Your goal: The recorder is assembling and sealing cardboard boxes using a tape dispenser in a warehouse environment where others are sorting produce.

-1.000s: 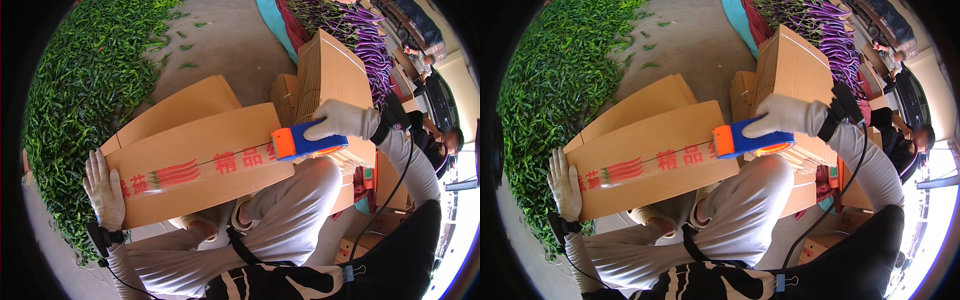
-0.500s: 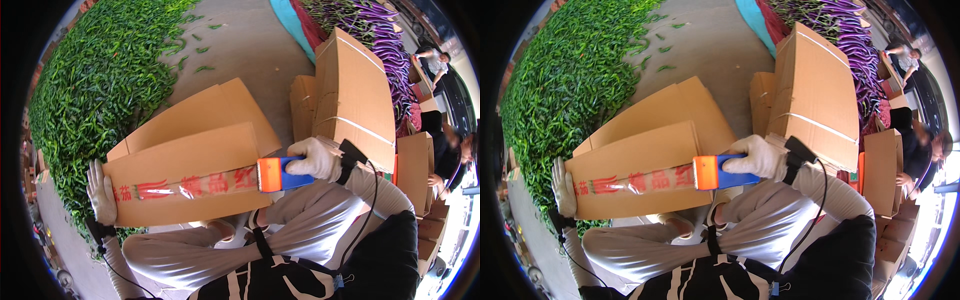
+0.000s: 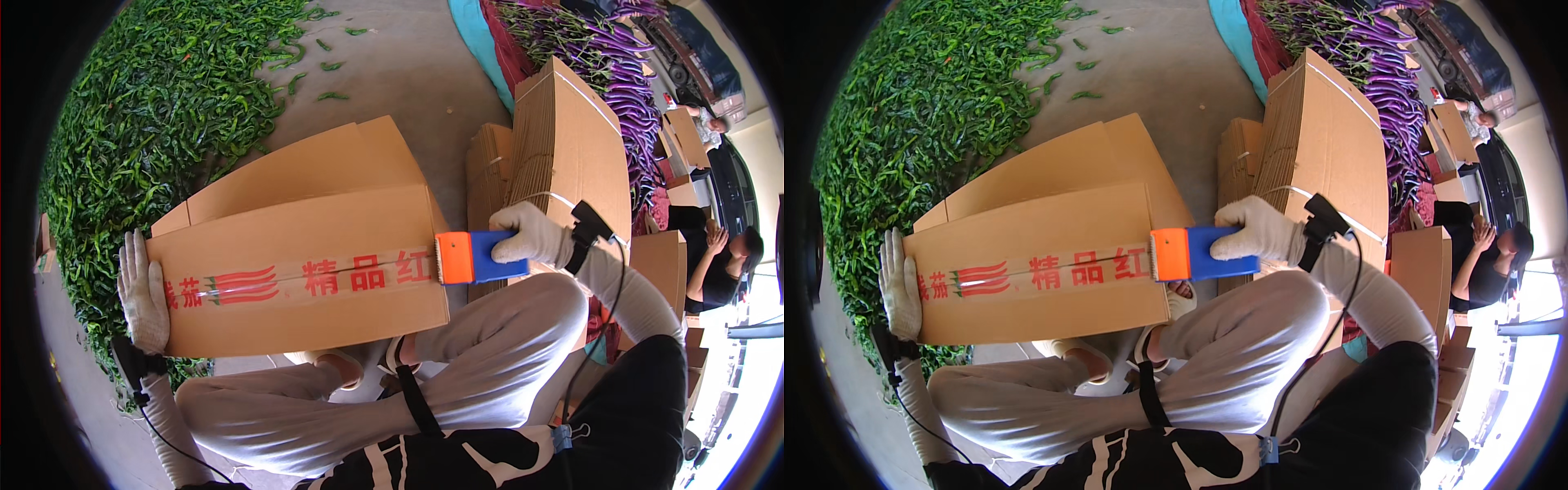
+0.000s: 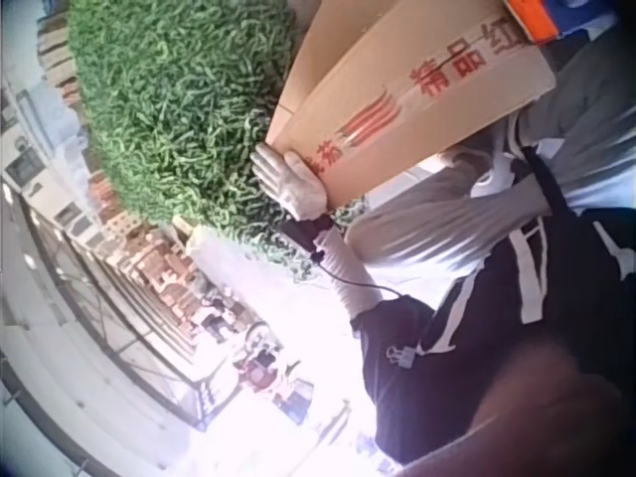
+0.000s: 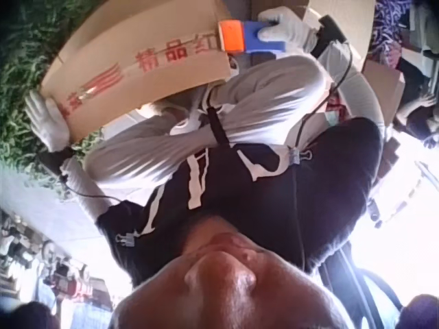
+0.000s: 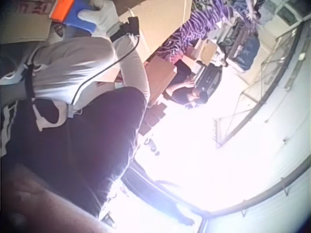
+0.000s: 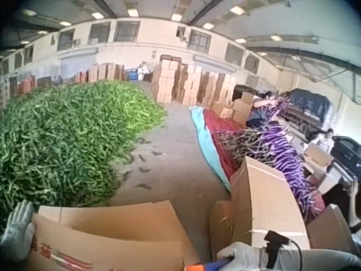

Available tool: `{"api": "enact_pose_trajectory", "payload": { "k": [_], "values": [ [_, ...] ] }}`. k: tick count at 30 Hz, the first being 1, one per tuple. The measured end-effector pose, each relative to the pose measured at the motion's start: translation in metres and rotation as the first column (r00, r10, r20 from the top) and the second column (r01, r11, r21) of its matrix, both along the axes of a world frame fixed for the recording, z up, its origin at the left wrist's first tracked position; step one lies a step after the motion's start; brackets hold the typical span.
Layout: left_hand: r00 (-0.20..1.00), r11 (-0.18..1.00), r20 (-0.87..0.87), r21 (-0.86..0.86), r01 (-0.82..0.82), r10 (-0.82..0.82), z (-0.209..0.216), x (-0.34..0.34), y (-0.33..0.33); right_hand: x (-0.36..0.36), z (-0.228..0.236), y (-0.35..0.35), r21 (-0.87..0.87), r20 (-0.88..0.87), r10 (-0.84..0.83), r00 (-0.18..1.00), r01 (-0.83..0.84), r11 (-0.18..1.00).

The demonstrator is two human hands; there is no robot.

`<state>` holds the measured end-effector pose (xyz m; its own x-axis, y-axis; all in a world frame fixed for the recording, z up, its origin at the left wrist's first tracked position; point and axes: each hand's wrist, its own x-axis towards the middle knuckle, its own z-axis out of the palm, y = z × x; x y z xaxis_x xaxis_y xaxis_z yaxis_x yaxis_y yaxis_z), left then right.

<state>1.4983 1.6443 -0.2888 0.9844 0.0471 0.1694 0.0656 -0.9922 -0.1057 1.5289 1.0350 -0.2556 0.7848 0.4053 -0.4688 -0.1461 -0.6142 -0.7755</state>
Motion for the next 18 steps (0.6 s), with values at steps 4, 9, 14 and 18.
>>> {"api": "enact_pose_trajectory", "payload": {
  "k": [4, 9, 14, 18],
  "values": [
    [0.999, 1.000, 0.022, -0.008, 0.025, -0.025, 0.010, 0.004, 0.003, 0.001, -0.028, -0.008, 0.056, 0.117, 0.047, 0.992, -0.053, 0.997],
    [0.999, 0.999, 0.022, -0.008, -0.036, 0.036, -0.001, 0.002, 0.012, -0.034, -0.010, 0.037, 0.021, 0.413, 0.092, 0.906, -0.110, 0.994],
    [0.994, 0.987, 0.064, -0.123, 0.100, -0.093, -0.021, -0.002, 0.046, -0.013, -0.038, 0.061, 0.003, 0.584, 0.177, 0.792, -0.220, 0.976],
    [0.984, 0.987, 0.086, 0.046, 0.153, -0.156, 0.007, 0.010, 0.010, -0.007, -0.092, 0.046, 0.088, 0.720, 0.114, 0.685, -0.252, 0.964]
  ]
}}
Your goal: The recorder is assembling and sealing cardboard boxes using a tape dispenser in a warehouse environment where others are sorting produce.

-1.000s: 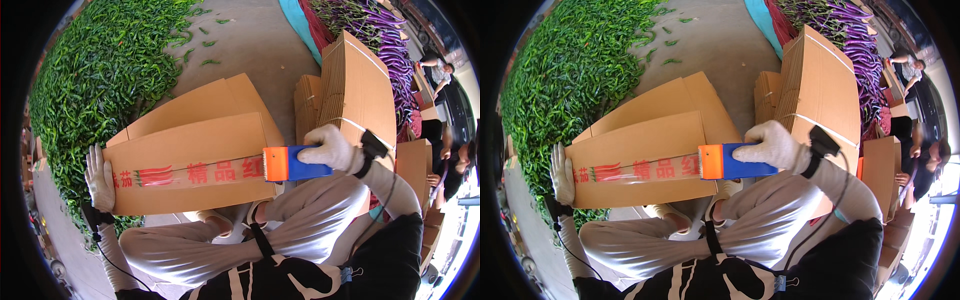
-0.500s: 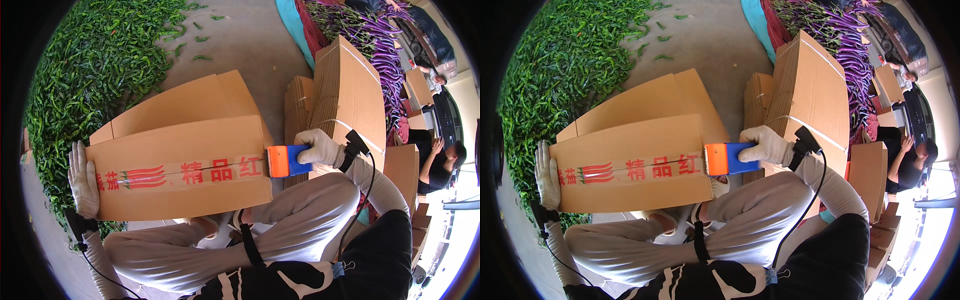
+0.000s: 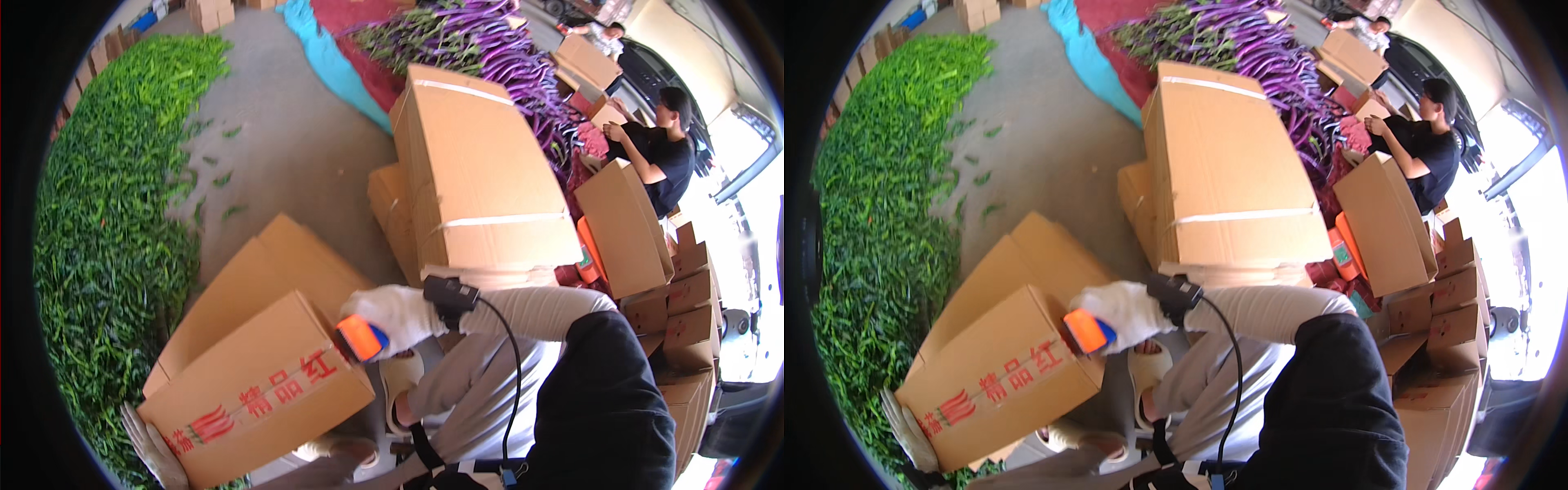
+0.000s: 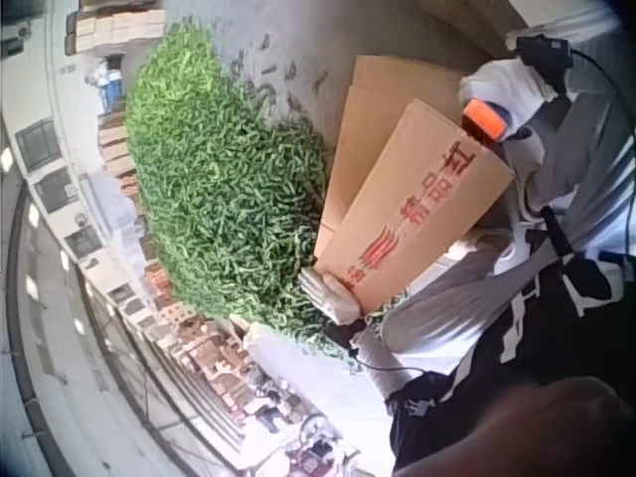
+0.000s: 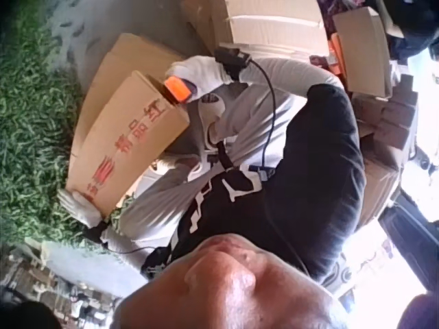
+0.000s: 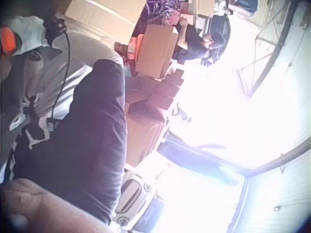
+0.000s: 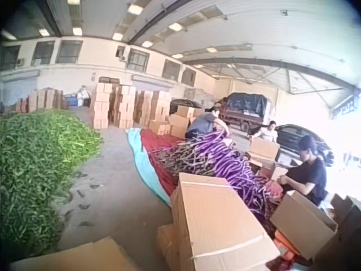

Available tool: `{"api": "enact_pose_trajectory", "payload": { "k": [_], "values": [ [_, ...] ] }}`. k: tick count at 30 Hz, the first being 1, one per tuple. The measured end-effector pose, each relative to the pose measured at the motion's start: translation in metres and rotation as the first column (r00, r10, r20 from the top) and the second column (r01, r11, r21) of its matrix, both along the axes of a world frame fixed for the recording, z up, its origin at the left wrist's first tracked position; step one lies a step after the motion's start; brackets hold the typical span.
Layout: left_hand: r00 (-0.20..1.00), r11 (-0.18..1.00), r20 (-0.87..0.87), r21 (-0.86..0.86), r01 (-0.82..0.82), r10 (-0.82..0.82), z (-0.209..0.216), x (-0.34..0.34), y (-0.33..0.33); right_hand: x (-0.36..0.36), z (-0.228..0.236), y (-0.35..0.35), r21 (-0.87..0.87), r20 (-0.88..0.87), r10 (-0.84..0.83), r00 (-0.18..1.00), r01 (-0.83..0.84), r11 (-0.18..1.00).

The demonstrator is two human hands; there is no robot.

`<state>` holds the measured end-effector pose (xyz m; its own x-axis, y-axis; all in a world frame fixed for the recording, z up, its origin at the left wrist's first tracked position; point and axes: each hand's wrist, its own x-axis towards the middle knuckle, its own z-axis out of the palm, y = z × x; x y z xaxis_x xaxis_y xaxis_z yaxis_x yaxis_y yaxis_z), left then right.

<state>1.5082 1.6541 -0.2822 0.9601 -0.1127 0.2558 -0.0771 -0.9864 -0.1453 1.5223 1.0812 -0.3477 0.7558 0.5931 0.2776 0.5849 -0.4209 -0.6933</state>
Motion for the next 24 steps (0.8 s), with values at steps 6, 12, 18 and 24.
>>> {"api": "enact_pose_trajectory", "payload": {
  "k": [6, 12, 18, 24],
  "values": [
    [0.995, 0.991, -0.089, -0.118, -0.060, 0.050, 0.001, 0.010, -0.006, -0.006, -0.084, -0.053, -0.295, -0.046, -0.164, 0.985, 0.143, 0.945],
    [0.990, 0.981, -0.092, -0.150, -0.124, 0.111, 0.000, 0.002, -0.002, -0.005, -0.101, -0.009, -0.592, -0.060, -0.105, 0.993, 0.049, 0.804],
    [0.989, 0.990, -0.076, -0.054, -0.133, 0.128, -0.003, -0.010, 0.005, -0.003, -0.084, 0.060, -0.759, 0.026, -0.399, 0.916, 0.278, 0.588],
    [0.992, 0.995, -0.070, 0.007, -0.104, 0.104, -0.015, -0.001, 0.013, 0.063, -0.183, 0.065, -0.960, 0.137, 0.497, 0.857, -0.010, 0.281]
  ]
}}
